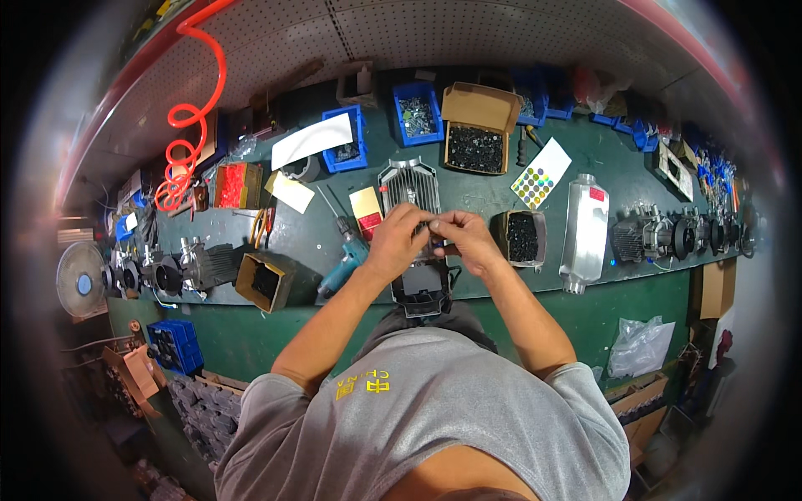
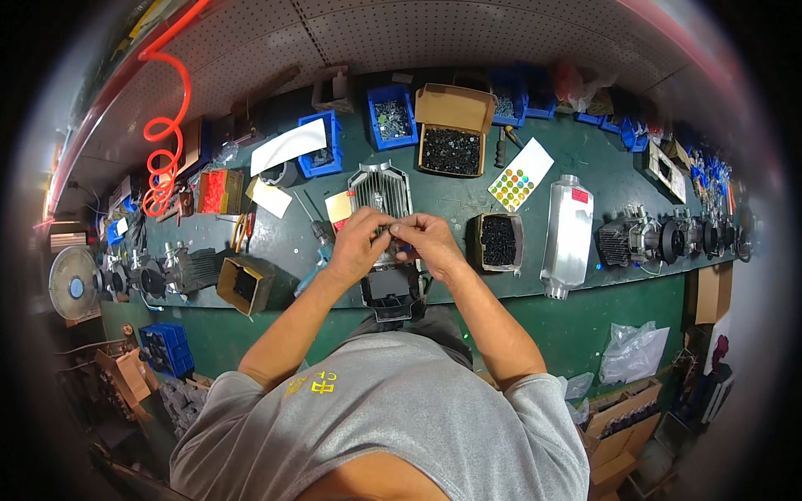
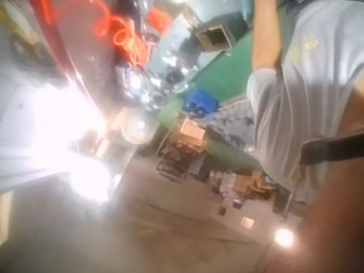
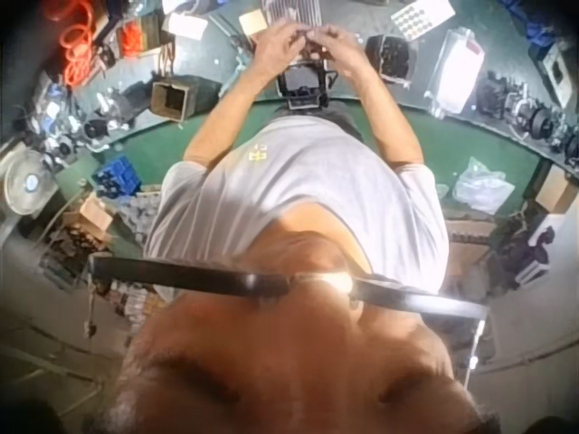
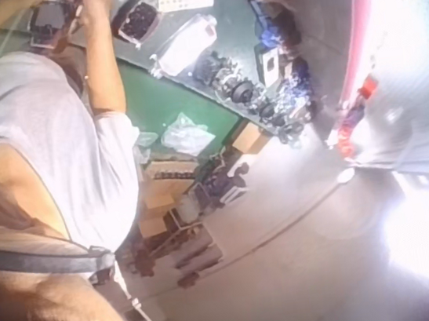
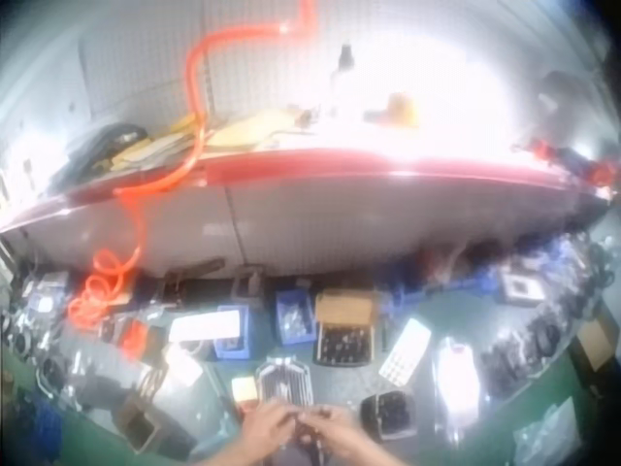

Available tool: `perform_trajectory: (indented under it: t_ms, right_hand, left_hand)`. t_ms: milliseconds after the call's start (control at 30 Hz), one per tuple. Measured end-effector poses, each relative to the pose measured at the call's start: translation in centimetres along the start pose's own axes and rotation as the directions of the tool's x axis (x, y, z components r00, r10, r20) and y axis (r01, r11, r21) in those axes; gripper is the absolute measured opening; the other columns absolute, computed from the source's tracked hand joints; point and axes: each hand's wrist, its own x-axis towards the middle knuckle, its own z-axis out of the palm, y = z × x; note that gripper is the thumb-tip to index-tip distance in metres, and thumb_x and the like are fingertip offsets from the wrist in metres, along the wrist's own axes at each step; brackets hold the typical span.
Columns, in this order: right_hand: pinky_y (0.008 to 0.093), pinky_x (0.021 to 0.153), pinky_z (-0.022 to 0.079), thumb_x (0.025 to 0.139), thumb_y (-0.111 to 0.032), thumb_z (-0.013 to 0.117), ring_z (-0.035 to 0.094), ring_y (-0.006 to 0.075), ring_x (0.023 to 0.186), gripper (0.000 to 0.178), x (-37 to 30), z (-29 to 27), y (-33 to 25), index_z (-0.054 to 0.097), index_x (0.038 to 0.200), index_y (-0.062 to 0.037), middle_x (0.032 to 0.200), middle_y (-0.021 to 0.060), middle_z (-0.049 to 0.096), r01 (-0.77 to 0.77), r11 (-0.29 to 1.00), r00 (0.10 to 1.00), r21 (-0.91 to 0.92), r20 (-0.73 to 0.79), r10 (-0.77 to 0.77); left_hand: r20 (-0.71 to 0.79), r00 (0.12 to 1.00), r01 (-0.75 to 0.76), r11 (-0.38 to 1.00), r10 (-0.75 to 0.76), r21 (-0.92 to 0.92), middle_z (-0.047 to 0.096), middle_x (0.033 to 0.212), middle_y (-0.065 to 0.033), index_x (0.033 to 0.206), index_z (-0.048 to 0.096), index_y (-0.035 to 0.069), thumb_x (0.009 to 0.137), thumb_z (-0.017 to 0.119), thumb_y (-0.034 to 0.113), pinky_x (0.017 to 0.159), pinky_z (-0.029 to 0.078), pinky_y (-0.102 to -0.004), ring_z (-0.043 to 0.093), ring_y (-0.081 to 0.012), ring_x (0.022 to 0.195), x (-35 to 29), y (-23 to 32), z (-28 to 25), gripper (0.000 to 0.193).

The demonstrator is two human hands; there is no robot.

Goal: The person assembles a silver metal housing by inserting small components and fastening screws with a cordless drill. They then attach a cover, apply a sticker, and place the finished unit on a cardboard sheet with other completed units.

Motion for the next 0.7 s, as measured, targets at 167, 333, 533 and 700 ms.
perform_trajectory:
  t_ms: [167,333,533,700]
  right_hand:
    - [0.0273,0.066,0.061,0.098,-0.018,0.068,0.068,0.0135,0.087,0.016,0.5,-0.9,0.2,0.069,0.106,-0.0041,0.099,0.0034,0.069,-0.085,0.983,0.993,0.163,0.095,0.07]
    - [0.0303,0.07,0.062,0.098,-0.018,0.068,0.069,0.0148,0.089,0.015,1.1,-1.5,0.8,0.069,0.106,-0.0046,0.099,0.0041,0.07,-0.126,0.969,0.985,0.212,0.14,0.097]
    - [0.0275,0.063,0.06,0.094,-0.012,0.072,0.068,0.014,0.08,0.011,2.3,-1.9,-0.7,0.07,0.096,-0.0018,0.092,0.0055,0.07,-0.108,0.994,0.994,0.002,-0.029,0.108]
    - [0.028,0.05,0.052,0.087,-0.005,0.073,0.06,0.0124,0.058,0.012,3.6,-1.9,-1.2,0.065,0.079,-0.0007,0.073,0.006,0.066,0.02,0.989,0.996,-0.145,-0.079,-0.032]
  left_hand:
    - [0.002,0.999,0.052,0.976,-0.053,-0.21,0.063,0.102,-0.0079,0.112,0.07,0.003,0.086,0.072,0.0,0.069,0.055,-0.0295,0.064,-0.0195,0.091,0.4,0.2,0.1,0.026]
    - [0.041,0.999,-0.002,0.99,0.008,-0.14,0.064,0.101,-0.0092,0.112,0.07,0.003,0.085,0.071,-0.003,0.071,0.055,-0.0308,0.064,-0.022,0.089,0.3,-1.3,0.4,0.028]
    - [0.131,0.979,-0.178,0.968,0.156,0.175,0.063,0.091,-0.0104,0.1,0.069,0.005,0.083,0.073,0.009,0.074,0.054,-0.04,0.063,-0.0314,0.088,2.6,-0.2,-0.7,0.018]
    - [0.322,0.944,-0.184,0.923,0.071,0.338,0.063,0.087,-0.0122,0.088,0.065,0.005,0.081,0.072,0.018,0.076,0.053,-0.0449,0.063,-0.0334,0.09,4.8,-1.0,-0.7,0.016]
